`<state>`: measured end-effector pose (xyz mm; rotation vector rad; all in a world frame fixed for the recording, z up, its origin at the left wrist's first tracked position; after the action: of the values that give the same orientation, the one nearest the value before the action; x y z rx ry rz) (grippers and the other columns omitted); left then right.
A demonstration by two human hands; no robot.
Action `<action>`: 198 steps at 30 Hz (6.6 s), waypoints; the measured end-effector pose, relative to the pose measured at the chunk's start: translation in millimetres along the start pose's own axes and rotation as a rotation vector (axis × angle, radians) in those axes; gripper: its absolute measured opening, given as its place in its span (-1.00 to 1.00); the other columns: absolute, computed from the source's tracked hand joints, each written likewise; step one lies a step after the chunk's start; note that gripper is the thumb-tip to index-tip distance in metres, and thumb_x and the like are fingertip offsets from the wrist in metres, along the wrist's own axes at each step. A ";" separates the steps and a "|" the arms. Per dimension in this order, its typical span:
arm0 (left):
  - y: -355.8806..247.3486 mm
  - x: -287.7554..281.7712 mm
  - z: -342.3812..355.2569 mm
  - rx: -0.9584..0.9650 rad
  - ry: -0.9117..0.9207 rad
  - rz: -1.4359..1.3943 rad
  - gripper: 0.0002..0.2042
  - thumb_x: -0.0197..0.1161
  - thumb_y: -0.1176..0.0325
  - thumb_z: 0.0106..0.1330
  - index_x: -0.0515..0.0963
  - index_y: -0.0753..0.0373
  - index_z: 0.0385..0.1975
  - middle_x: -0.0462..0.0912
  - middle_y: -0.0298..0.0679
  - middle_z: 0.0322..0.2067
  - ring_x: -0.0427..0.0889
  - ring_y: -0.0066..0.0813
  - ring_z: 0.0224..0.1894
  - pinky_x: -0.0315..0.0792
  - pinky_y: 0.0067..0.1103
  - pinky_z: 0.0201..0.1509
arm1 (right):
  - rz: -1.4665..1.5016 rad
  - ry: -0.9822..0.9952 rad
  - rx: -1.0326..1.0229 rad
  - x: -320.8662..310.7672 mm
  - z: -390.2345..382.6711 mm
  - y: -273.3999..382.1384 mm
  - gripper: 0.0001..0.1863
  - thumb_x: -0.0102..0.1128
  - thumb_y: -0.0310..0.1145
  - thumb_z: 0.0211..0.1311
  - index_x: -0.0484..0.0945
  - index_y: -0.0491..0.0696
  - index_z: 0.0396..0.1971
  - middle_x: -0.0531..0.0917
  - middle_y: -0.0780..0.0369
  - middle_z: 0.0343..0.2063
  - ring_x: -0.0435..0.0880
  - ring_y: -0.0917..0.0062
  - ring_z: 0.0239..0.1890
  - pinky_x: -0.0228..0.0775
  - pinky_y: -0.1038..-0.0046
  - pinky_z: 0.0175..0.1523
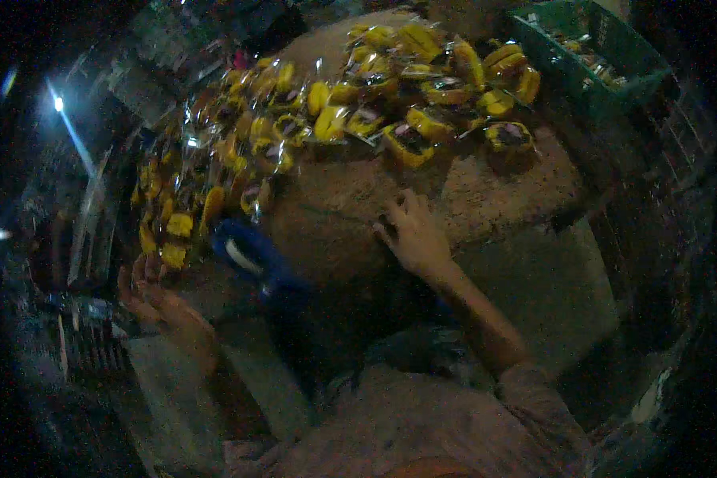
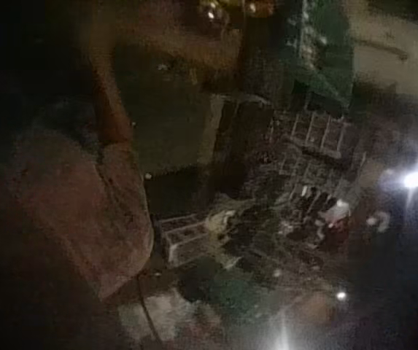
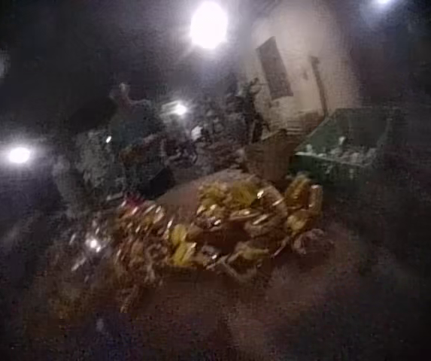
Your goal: The person places small yellow bananas into clear plastic bags, seals them with tape, and arranges the packaged bananas into green crates. The person repeats this process for multiple bananas throughout the clip.
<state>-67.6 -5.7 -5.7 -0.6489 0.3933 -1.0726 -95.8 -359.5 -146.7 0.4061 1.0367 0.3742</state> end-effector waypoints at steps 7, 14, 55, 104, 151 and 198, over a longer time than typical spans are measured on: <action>18.1 -16.1 -160.9 -0.293 0.232 0.385 -0.67 0.07 0.29 0.52 0.45 0.33 0.16 0.50 -0.03 0.15 0.45 -0.11 0.25 0.29 -0.28 0.36 | 0.278 0.132 -0.329 14.9 -40.7 101.2 -0.43 0.44 -0.34 0.18 0.49 -0.16 0.18 0.49 -0.03 0.13 0.50 0.03 0.17 0.39 0.17 0.26; 42.3 -2.3 -152.5 -0.210 0.382 0.372 -0.56 0.19 0.40 0.44 0.40 0.33 0.29 0.41 0.06 0.30 0.40 0.07 0.32 0.26 -0.22 0.41 | 0.326 0.294 -0.287 71.0 -26.8 131.9 -0.52 0.30 -0.54 0.24 0.50 -0.22 0.18 0.45 0.01 0.24 0.51 0.10 0.26 0.41 0.26 0.30; 56.8 42.9 -154.3 -0.260 0.949 0.605 -0.76 0.42 0.17 0.11 0.61 0.17 -0.36 0.60 -0.14 -0.44 0.58 -0.09 -0.36 0.43 -0.23 -0.28 | -0.196 0.156 0.425 -62.0 12.2 -47.4 -0.60 0.36 -0.19 0.22 0.56 -0.08 -0.03 0.45 0.04 0.11 0.35 0.09 0.24 0.12 0.12 0.34; -12.6 268.5 8.9 -0.776 0.609 0.663 -0.66 0.16 0.27 0.41 0.57 0.37 0.04 0.69 0.05 -0.07 0.70 -0.05 -0.04 0.54 -0.34 0.07 | 0.062 0.344 0.221 -208.9 197.7 -217.9 -0.35 0.55 -0.19 0.09 0.44 0.06 0.16 0.47 0.10 0.11 0.48 0.17 0.16 0.31 0.12 0.26; -60.6 323.7 -125.5 -0.703 0.995 0.852 -0.38 0.42 0.18 0.19 0.43 0.16 0.27 0.33 0.02 0.34 0.27 0.13 0.38 0.23 -0.14 0.43 | -0.047 0.775 -0.094 -275.7 101.2 -304.9 -0.30 0.40 -0.06 0.20 0.40 -0.08 0.26 0.49 0.06 0.14 0.39 0.14 0.29 0.23 -0.02 0.32; -36.6 414.8 -99.6 -0.758 1.780 0.160 -0.14 0.57 -0.10 -0.02 0.47 0.30 0.24 0.37 0.11 0.31 0.36 -0.01 0.35 0.35 -0.27 0.37 | -0.080 0.924 0.386 -305.8 78.8 -270.7 -0.14 0.63 0.04 -0.20 0.54 0.07 0.20 0.26 -0.01 0.40 0.18 0.11 0.48 -0.09 0.08 0.53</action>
<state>29.6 -420.1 -51.8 -0.0974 2.4113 -1.0830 -137.9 -752.1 -16.2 0.5478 2.0382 0.2856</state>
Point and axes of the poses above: each hand's wrist, its own z-axis towards the middle knuckle, its own x-axis out of the palm, y = z × x, the point moved 1 cm from there along z, towards the middle knuckle
